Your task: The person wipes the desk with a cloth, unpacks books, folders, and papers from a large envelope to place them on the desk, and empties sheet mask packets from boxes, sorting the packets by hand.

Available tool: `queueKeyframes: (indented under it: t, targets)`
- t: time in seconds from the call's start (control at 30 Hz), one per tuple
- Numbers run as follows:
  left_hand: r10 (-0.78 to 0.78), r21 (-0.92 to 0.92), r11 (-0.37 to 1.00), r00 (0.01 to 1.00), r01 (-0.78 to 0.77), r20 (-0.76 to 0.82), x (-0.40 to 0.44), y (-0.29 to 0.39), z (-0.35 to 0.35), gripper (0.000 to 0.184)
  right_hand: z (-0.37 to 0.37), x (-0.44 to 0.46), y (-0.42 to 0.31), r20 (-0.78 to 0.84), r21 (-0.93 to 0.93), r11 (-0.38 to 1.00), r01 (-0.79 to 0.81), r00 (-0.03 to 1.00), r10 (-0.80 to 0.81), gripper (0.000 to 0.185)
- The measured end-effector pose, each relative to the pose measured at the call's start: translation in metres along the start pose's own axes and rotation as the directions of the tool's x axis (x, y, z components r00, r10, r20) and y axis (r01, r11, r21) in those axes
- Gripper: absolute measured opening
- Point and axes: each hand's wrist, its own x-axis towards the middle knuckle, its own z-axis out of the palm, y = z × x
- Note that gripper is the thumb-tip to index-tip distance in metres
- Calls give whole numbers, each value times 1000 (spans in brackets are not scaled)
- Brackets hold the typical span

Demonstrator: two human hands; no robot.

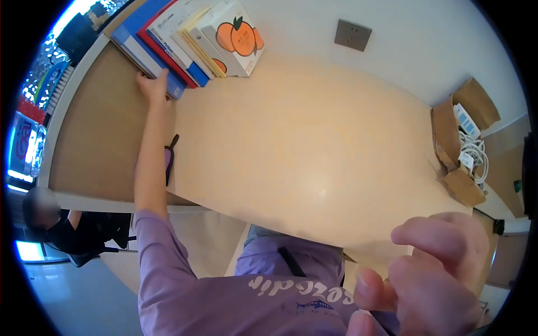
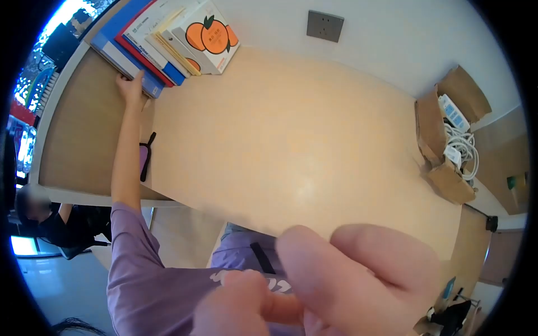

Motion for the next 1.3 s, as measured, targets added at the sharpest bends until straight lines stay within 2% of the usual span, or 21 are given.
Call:
queueKeyframes:
  t: [0.07,0.13,0.2,0.3,0.33,0.4,0.5,0.53,0.57,0.63,0.7,0.8,0.9,0.97,1.0,1.1,1.13,1.17,1.23,1.27,1.3]
  targets:
    - [-188,-126,972,978,199,91,-4,39,6,75,-5,7,-9,76,-14,1000,-25,997,26,20]
    - [-186,6,982,973,187,136,2,30,14,68,-11,16,-19,180,-34,997,-64,981,69,21]
    - [-130,122,986,984,115,119,-3,38,17,53,-19,25,-33,309,-64,991,-118,942,132,21]
    - [27,333,940,988,-77,153,-29,74,22,57,-24,40,-44,495,-134,973,-186,838,228,22]
    - [61,337,935,984,-115,168,-37,83,26,56,-20,45,-43,548,-163,966,-198,796,256,23]
    - [22,468,873,971,-134,238,-53,109,39,55,-5,48,-25,598,-244,954,-177,747,291,23]
    - [32,557,809,960,-189,278,-85,133,61,54,33,44,42,585,-350,936,-38,771,251,29]
    - [36,529,833,970,-162,240,-96,144,63,53,41,49,76,581,-419,899,-129,722,374,34]
    - [34,486,860,967,-158,254,-100,143,60,57,58,43,122,484,-356,915,-193,799,357,41]
    - [71,391,904,965,-170,254,-107,144,51,63,86,51,188,374,-253,875,-413,792,483,55]
    - [128,307,931,963,-199,237,-126,150,41,68,118,62,228,312,-60,806,-588,756,575,70]
    - [33,254,962,966,-100,255,-148,168,35,75,156,86,254,131,-111,911,-397,903,409,74]
    - [193,113,970,966,-213,171,-166,143,41,79,176,129,244,123,-101,985,-142,980,154,79]
    - [223,138,953,931,-271,288,-172,145,31,77,182,148,230,200,307,915,-263,957,208,82]
    - [238,134,946,911,-296,337,-173,145,24,76,189,152,221,252,495,806,-326,941,226,84]
    - [341,15,929,872,-370,351,-173,135,22,71,216,150,192,247,713,595,-370,928,280,79]
    - [377,-30,920,865,-390,331,-174,132,25,71,238,143,194,113,707,655,-267,957,268,66]
    - [410,-74,910,857,-408,312,-176,128,27,71,250,135,199,126,675,668,-313,941,314,63]
    - [438,-27,893,854,-449,281,-173,117,27,65,269,120,207,142,613,676,-409,899,415,57]
    - [451,-1,883,850,-469,273,-170,111,25,62,273,114,214,79,651,660,-376,898,433,51]
    - [395,-19,916,891,-402,224,-167,106,24,60,268,110,218,117,677,620,-396,890,440,50]
